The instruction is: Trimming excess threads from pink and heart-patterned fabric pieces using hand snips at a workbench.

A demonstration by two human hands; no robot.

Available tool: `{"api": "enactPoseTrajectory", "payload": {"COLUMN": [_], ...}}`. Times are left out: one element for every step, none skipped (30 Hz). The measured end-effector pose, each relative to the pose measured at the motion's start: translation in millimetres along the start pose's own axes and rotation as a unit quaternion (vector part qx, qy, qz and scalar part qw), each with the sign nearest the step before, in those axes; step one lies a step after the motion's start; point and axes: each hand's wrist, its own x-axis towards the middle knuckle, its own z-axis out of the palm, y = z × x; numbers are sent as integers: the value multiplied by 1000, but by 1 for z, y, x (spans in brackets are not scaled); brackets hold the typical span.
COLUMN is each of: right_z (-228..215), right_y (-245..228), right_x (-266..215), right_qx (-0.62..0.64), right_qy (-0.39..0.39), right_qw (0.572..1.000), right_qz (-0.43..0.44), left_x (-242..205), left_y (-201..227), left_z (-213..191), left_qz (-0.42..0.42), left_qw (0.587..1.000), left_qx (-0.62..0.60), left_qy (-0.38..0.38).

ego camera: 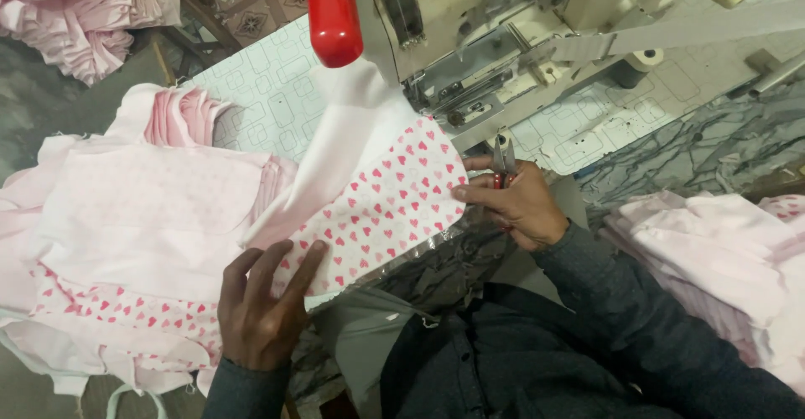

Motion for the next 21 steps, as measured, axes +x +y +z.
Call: {"api": "enactPoseTrajectory", "payload": {"right_z": [3, 6, 8, 18, 28, 36, 48, 61, 73, 76, 78, 81, 78, 76, 74, 73, 73, 72, 69, 67, 65], "right_y": [3, 6, 10, 19, 28, 36, 40, 44, 48, 53, 57, 61, 60, 59, 58, 51, 44, 38, 39, 39, 39], "right_x": [1, 2, 3, 0, -3, -7, -8, -9, -10, -9, -8, -6, -5, -2, 0, 0, 1, 1, 5, 10, 15], "right_qx": [0, 35, 70, 71, 179, 284, 284, 272, 261, 261, 273, 285, 285, 267, 248, 247, 218, 188, 187, 172, 157], "right_qy": [1, 9, 18, 18, -18, -52, -49, -24, 2, 4, 3, 2, 4, -3, -10, -9, -15, -20, -18, 15, 49], "right_qw": [1000, 999, 997, 997, 984, 957, 958, 962, 965, 965, 962, 959, 958, 963, 968, 968, 973, 978, 978, 981, 982], "right_qz": [0, -12, -25, -25, -12, 1, 1, 12, 24, 25, 12, -1, -1, -25, -49, -50, -71, -91, -90, -93, -95], "left_x": [2, 3, 5, 3, 1, 0, -1, -2, -3, -7, -11, -14, -18, -22, -25, -26, -26, -28, -22, -16, -10], "left_y": [0, 0, 0, -4, -7, -10, -12, -15, -18, -19, -19, -21, -18, -15, -13, -5, 3, 12, 26, 40, 54], "left_z": [0, 0, 1, 2, 4, 7, 9, 10, 12, 14, 15, 16, 18, 19, 21, 23, 26, 28, 29, 29, 30], "left_qz": [1, 6, 11, 12, 31, 51, 52, 50, 49, 50, 49, 49, 50, 44, 37, 38, 57, 76, 75, 81, 87], "left_qw": [1000, 1000, 1000, 1000, 999, 998, 998, 998, 998, 998, 998, 998, 997, 998, 997, 997, 996, 993, 993, 991, 989], "left_qx": [-1, 9, 19, 19, 25, 28, 26, 24, 22, 20, 19, 18, 17, 3, -11, -11, -44, -78, -79, -100, -120], "left_qy": [0, 3, 6, 6, -2, -9, -9, -19, -28, -29, -38, -47, -47, -54, -60, -59, -55, -51, -51, -35, -20]}}
